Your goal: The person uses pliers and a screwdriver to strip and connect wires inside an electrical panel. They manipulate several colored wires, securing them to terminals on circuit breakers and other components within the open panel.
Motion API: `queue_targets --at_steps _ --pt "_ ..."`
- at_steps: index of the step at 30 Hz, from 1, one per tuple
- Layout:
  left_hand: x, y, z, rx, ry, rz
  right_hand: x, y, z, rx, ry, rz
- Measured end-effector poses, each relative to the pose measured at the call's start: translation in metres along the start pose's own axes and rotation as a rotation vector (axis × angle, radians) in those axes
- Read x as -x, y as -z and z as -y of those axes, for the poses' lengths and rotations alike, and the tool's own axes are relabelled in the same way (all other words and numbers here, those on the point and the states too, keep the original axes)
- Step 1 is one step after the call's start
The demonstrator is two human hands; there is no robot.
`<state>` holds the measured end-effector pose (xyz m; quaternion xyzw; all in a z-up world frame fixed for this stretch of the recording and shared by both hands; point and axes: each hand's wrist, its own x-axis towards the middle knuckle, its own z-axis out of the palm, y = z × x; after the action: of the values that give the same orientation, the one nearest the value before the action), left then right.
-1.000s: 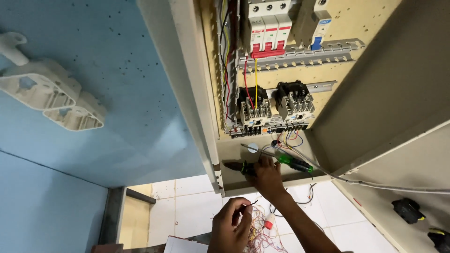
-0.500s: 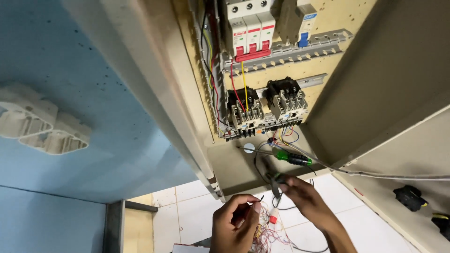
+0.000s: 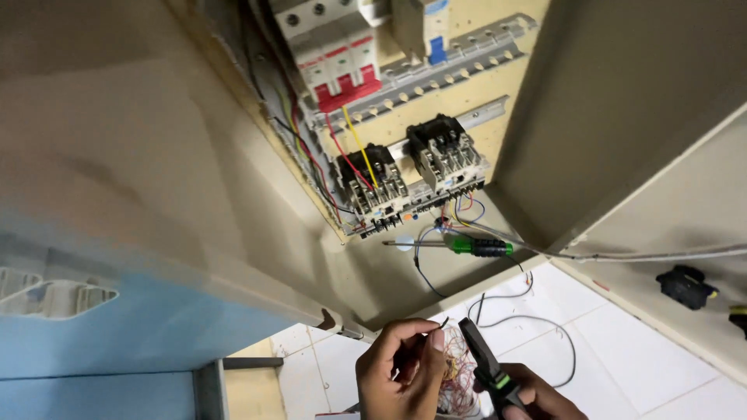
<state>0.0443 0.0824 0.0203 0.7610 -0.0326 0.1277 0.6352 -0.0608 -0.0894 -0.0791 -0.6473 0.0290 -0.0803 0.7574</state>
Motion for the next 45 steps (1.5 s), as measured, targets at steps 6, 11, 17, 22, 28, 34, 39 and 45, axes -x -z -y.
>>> queue_targets --at_steps 6,11,17,22,28,34,39,45 --pt "0.004 -0.001 -0.016 -0.031 -0.077 0.040 0.004 -0.020 0.018 0.107 0.001 -0.131" --pt "0.010 -0.006 -0.018 -0.116 -0.088 0.013 0.002 -0.027 0.038 0.361 0.006 -0.215" --pt "0.016 -0.020 -0.021 -0.094 -0.156 -0.027 -0.002 -0.015 0.056 0.375 -0.082 -0.251" --pt "0.015 -0.028 -0.030 -0.084 -0.219 -0.061 -0.010 -0.001 0.057 0.250 -0.042 -0.161" --pt "0.021 -0.047 -0.039 -0.243 -0.340 -0.134 -0.012 0.012 0.067 0.316 -0.025 -0.182" --pt "0.030 -0.074 -0.039 -0.378 -0.493 -0.237 -0.008 0.030 0.069 0.318 0.087 -0.139" --pt "0.036 -0.092 -0.057 -0.390 -0.579 -0.372 -0.003 0.043 0.079 0.436 0.157 -0.102" --pt "0.050 -0.102 -0.060 -0.465 -0.559 -0.444 0.009 0.051 0.076 0.454 0.139 -0.134"
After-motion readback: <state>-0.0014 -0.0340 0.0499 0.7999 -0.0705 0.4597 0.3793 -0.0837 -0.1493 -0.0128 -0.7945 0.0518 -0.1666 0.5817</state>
